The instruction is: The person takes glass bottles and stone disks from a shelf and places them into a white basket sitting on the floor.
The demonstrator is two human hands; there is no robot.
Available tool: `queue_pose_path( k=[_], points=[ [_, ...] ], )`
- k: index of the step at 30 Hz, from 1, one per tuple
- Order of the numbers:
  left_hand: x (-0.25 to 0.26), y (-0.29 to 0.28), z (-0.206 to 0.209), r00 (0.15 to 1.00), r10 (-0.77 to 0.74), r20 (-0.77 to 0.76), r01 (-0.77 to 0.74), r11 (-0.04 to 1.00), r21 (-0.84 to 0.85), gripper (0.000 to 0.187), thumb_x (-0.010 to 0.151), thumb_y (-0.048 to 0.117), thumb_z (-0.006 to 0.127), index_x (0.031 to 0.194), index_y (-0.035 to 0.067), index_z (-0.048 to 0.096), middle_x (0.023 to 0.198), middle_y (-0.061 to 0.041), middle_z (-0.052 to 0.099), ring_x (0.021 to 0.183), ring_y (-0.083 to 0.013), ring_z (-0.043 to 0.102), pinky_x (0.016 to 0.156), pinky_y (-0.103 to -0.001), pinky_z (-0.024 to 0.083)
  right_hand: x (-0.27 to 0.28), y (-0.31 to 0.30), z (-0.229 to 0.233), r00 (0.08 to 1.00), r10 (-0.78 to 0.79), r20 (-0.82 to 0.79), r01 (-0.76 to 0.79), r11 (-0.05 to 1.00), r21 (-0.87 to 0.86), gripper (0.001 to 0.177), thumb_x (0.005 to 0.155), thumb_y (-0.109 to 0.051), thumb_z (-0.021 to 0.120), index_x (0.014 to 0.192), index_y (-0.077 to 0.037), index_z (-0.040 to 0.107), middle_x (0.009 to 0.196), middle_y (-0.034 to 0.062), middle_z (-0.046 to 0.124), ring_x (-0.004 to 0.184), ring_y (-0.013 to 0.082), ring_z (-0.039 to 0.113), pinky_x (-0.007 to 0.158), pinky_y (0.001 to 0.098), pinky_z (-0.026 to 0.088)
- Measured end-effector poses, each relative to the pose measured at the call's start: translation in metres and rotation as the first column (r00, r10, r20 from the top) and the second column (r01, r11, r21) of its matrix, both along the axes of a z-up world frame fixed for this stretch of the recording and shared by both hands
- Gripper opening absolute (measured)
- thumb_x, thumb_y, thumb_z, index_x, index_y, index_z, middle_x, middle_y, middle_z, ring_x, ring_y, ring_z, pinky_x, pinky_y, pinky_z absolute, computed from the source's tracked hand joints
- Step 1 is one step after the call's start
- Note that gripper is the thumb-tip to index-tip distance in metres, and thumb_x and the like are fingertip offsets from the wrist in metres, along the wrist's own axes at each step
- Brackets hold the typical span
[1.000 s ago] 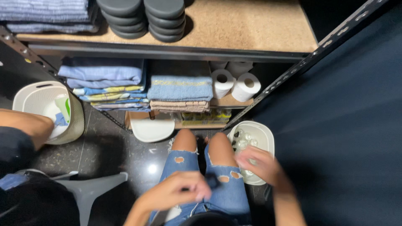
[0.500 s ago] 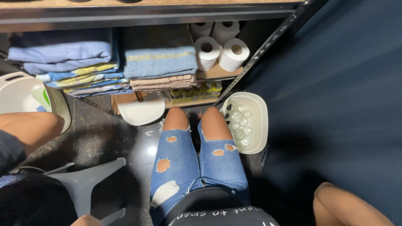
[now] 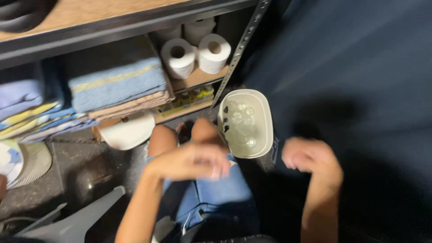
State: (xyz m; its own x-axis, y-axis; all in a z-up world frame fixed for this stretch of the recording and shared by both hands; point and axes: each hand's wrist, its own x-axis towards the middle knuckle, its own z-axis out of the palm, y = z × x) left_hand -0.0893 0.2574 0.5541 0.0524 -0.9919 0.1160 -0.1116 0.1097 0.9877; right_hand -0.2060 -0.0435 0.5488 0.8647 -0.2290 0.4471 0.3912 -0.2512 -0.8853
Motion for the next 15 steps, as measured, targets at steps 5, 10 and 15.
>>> queue_pose_path(
  k=[5, 10, 15],
  points=[
    [0.066, -0.165, -0.310, -0.069, 0.823, -0.563, -0.631, 0.401, 0.664, 0.033, 0.095, 0.004, 0.059, 0.128, 0.005, 0.063, 0.116, -0.010, 0.065, 0.097, -0.0195, 0.071, 0.091, -0.033, 0.062, 0.015, -0.115, -0.291, 0.583, -0.140, -0.800, 0.454, 0.873, 0.178, 0.028, 0.086, 0.001, 0.064, 0.113, -0.001, 0.071, 0.096, 0.0144, 0.067, 0.079, 0.0214, 0.067, 0.069, 0.0348, 0.063],
    [0.065, -0.233, -0.469, -0.247, 0.923, -0.295, -0.496, 0.141, 0.857, 0.042, 0.097, 0.027, 0.059, 0.134, 0.006, 0.057, 0.133, -0.017, 0.056, 0.115, -0.0303, 0.061, 0.102, -0.047, 0.053, -0.029, -0.148, -0.478, 0.221, -0.262, -0.939, 0.647, 0.760, -0.060, 0.048, 0.093, -0.012, 0.069, 0.139, -0.004, 0.058, 0.127, 0.0249, 0.057, 0.114, 0.0421, 0.061, 0.086, 0.0601, 0.058],
    [0.073, -0.242, -0.543, -0.065, 0.995, 0.072, -0.402, -0.092, 0.911, 0.045, 0.094, 0.047, 0.062, 0.124, 0.013, 0.067, 0.128, -0.016, 0.068, 0.120, -0.0369, 0.064, 0.106, -0.053, 0.048, -0.044, -0.158, -0.578, 0.041, -0.274, -0.961, 0.825, 0.552, -0.122, 0.074, 0.083, -0.009, 0.082, 0.146, -0.005, 0.043, 0.138, 0.0263, 0.046, 0.109, 0.0555, 0.059, 0.070, 0.0757, 0.057]
  ],
)
